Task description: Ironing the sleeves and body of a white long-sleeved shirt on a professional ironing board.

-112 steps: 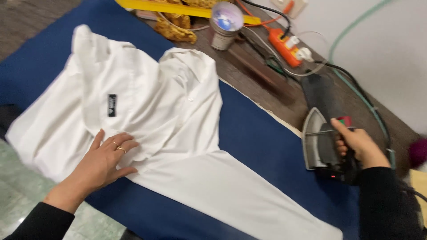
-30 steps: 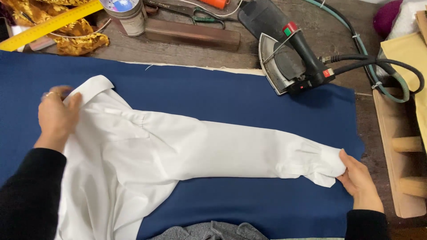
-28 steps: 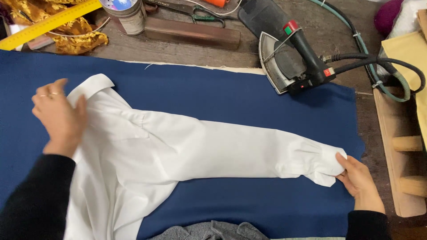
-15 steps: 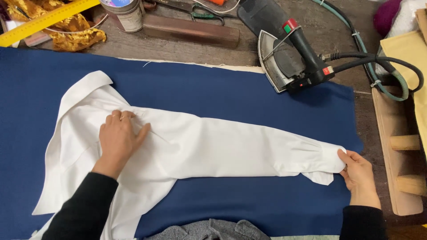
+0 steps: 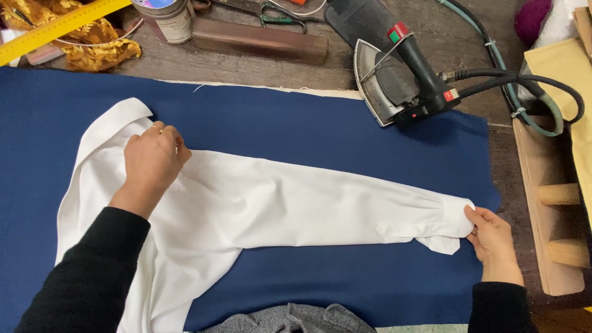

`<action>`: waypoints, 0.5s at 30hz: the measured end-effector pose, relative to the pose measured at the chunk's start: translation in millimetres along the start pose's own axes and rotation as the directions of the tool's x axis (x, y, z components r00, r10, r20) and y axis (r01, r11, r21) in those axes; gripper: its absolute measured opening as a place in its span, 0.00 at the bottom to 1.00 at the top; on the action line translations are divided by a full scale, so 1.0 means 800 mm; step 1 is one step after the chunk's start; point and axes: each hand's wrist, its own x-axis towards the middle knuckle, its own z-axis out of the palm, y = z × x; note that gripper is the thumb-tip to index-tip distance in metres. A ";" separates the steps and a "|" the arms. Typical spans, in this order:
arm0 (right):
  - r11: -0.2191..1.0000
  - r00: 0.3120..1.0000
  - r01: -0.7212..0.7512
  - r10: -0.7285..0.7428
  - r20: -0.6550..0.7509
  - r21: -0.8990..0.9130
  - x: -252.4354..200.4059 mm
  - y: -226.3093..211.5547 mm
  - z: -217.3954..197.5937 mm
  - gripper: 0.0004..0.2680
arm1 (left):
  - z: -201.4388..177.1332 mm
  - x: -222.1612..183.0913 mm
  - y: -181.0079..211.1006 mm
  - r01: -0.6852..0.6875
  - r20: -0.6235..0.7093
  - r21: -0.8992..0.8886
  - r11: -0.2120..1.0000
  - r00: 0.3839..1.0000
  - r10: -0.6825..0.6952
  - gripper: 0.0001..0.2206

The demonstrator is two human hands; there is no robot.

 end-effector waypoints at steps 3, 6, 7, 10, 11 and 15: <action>0.999 1.000 0.014 -0.015 0.020 0.043 0.003 0.004 -0.002 0.04 | -0.033 0.012 0.016 0.198 0.418 -0.094 0.976 0.898 -0.142 0.09; 1.000 1.000 -0.002 0.002 0.009 -0.010 -0.008 -0.004 0.000 0.04 | -0.026 0.000 0.025 0.103 0.686 0.054 0.993 0.719 -0.112 0.17; 1.000 1.000 0.005 -0.006 0.021 0.006 -0.003 0.001 -0.002 0.03 | -0.008 -0.009 0.021 0.060 0.605 0.053 0.997 0.792 -0.079 0.12; 1.000 1.000 0.002 -0.003 0.029 0.017 -0.008 -0.001 0.001 0.03 | 0.001 -0.013 0.016 0.036 0.538 0.048 0.998 0.841 -0.056 0.06; 1.000 1.000 -0.009 0.008 0.025 0.012 -0.014 -0.004 0.003 0.03 | -0.004 -0.011 0.016 0.056 0.560 0.040 0.998 0.826 -0.068 0.08; 1.000 1.000 0.006 -0.007 0.026 0.023 -0.008 -0.002 0.002 0.03 | 0.001 -0.003 0.013 0.048 0.529 0.070 0.996 0.845 -0.078 0.06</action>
